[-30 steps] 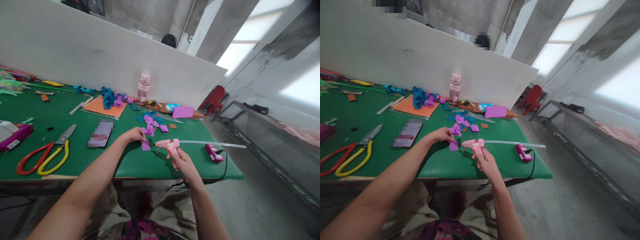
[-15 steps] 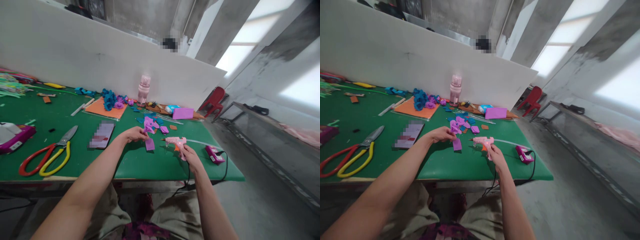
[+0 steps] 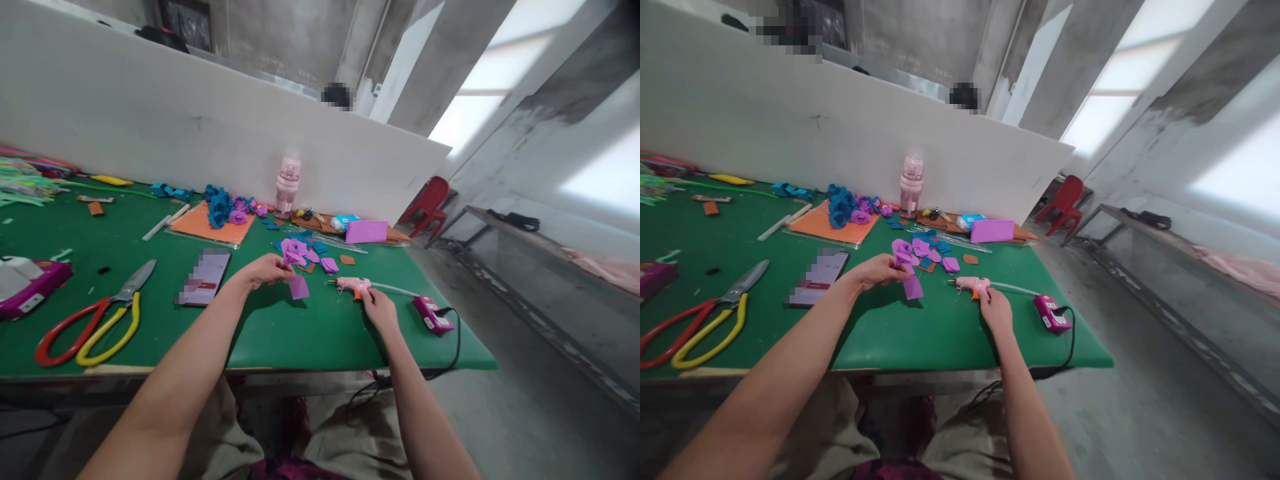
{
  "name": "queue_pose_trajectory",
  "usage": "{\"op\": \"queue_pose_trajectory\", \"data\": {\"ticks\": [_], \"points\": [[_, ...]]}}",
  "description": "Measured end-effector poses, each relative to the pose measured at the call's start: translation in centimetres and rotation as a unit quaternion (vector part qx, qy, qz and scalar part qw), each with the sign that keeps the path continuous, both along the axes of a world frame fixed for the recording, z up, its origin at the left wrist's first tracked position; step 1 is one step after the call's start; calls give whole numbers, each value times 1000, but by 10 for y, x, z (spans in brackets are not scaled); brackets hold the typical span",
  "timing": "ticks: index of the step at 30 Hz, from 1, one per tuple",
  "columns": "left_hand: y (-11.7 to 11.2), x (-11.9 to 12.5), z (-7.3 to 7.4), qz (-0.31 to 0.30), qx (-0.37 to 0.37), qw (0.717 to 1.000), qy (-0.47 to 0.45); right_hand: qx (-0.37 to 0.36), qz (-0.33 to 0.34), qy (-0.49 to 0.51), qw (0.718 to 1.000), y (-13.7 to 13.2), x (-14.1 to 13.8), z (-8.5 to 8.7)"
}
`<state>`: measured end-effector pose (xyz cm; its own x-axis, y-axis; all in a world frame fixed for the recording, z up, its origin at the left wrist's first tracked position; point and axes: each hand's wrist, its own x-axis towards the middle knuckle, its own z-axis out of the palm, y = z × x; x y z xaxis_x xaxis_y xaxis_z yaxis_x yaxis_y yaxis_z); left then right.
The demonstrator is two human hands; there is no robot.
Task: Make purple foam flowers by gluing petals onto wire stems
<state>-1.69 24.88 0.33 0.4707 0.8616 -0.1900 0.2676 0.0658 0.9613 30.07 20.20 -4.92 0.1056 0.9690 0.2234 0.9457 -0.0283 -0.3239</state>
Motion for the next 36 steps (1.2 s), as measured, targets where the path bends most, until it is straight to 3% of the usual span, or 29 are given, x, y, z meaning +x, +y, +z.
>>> {"op": "queue_pose_trajectory", "data": {"ticks": [4,6,8,11,13,16,21,26,31,36], "points": [[2,-5,-1,21,24,999,17,93,-53,1,994,-7,-23,20],[3,-6,-2,32,34,999,22,124,-14,84,989,-6,-46,32],[4,-6,-3,45,39,998,25,57,79,216,971,0,-74,41],[5,-6,-4,70,40,996,27,-77,217,351,907,16,-115,46],[6,-8,-5,94,41,995,23,-120,232,395,880,31,-137,42],[9,-12,-7,116,47,992,14,-128,229,389,883,49,-156,31],[9,-12,-9,142,44,989,15,-96,212,409,883,59,-162,13],[6,-4,-6,174,60,983,-11,-84,219,439,868,57,-157,7],[7,0,-4,246,113,959,-82,-6,121,586,801,60,-154,10],[5,7,-3,222,150,959,-92,33,41,645,762,65,-147,12]]}}
